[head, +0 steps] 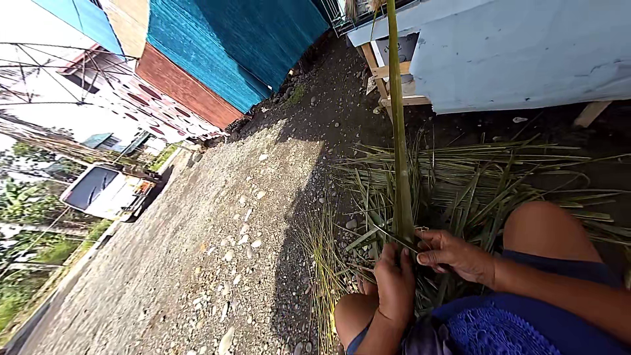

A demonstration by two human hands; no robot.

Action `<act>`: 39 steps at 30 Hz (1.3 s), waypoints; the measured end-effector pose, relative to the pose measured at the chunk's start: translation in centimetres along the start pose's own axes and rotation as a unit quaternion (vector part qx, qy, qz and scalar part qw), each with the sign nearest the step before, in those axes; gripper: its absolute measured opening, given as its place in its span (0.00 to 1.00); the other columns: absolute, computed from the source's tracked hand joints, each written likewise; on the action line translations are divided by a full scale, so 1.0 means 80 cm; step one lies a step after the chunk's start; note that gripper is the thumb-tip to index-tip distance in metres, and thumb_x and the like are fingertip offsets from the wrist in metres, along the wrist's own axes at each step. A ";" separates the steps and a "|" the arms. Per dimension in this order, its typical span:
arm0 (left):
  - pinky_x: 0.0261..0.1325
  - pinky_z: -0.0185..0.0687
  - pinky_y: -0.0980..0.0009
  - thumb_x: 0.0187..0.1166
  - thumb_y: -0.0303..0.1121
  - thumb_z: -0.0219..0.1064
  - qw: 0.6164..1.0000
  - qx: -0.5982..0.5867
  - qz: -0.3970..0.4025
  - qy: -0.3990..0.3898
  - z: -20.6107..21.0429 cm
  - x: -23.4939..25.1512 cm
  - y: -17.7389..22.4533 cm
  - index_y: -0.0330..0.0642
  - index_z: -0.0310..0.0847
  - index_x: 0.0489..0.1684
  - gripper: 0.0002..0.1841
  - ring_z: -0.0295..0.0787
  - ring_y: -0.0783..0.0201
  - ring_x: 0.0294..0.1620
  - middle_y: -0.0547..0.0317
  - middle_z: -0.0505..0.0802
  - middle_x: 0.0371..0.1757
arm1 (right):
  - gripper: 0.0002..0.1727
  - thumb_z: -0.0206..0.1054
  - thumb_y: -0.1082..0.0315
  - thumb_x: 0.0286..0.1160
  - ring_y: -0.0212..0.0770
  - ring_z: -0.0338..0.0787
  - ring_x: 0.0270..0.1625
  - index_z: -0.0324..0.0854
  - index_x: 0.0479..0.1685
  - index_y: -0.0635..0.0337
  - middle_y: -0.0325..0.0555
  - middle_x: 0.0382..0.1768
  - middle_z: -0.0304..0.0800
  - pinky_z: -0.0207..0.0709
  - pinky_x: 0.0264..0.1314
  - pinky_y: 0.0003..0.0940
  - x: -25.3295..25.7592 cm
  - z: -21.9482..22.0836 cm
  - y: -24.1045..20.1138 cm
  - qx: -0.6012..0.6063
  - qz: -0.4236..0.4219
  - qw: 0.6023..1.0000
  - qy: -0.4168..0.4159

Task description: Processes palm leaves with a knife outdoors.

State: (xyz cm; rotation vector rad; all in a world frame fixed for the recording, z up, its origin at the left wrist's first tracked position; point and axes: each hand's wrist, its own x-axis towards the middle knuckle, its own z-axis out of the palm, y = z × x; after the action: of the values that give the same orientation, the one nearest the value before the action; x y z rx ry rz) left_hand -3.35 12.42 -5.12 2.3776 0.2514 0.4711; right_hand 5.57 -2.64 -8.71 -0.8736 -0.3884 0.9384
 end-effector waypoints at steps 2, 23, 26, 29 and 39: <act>0.32 0.81 0.79 0.81 0.29 0.65 0.999 -0.036 0.006 -0.014 -0.002 0.002 -0.003 0.35 0.83 0.37 0.06 0.82 0.77 0.23 0.64 0.87 0.24 | 0.30 0.77 0.71 0.62 0.23 0.76 0.20 0.75 0.69 0.55 0.29 0.27 0.85 0.69 0.22 0.17 0.000 -0.004 0.000 -0.004 -0.011 1.000 0.000; 0.25 0.79 0.80 0.87 0.28 0.60 0.908 -0.198 -0.189 -0.318 -0.058 0.014 -0.084 0.40 0.82 0.41 0.07 0.82 0.77 0.20 0.67 0.90 0.25 | 0.28 0.71 0.83 0.71 0.27 0.89 0.43 0.78 0.74 0.64 0.43 0.52 0.92 0.83 0.44 0.21 0.035 -0.032 -0.001 0.005 -0.048 0.973 0.226; 0.25 0.77 0.79 0.87 0.28 0.60 0.909 -0.164 -0.210 -0.322 -0.071 0.016 -0.108 0.39 0.82 0.41 0.07 0.80 0.76 0.19 0.67 0.88 0.23 | 0.27 0.71 0.81 0.72 0.26 0.85 0.33 0.80 0.73 0.61 0.41 0.46 0.92 0.77 0.32 0.20 0.051 -0.043 -0.003 0.020 -0.038 0.965 0.259; 0.23 0.76 0.79 0.88 0.28 0.59 0.896 -0.141 -0.246 -0.342 -0.087 0.016 -0.123 0.40 0.81 0.40 0.07 0.79 0.76 0.18 0.67 0.88 0.23 | 0.26 0.70 0.80 0.73 0.27 0.84 0.32 0.80 0.73 0.60 0.43 0.48 0.91 0.76 0.30 0.21 0.065 -0.056 -0.015 0.050 -0.056 0.949 0.307; 0.25 0.78 0.76 0.86 0.28 0.61 0.908 -0.008 -0.281 -0.311 -0.183 -0.011 -0.205 0.35 0.85 0.43 0.08 0.79 0.75 0.19 0.67 0.86 0.22 | 0.17 0.68 0.73 0.80 0.29 0.73 0.19 0.79 0.67 0.55 0.39 0.29 0.79 0.69 0.19 0.22 0.075 -0.125 -0.090 0.132 -0.095 0.908 0.387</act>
State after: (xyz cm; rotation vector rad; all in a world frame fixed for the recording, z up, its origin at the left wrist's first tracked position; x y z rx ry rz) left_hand -10.87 33.07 -6.15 2.1693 0.5965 -0.5471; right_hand 19.13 -4.61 -9.50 -0.8668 0.3303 0.3911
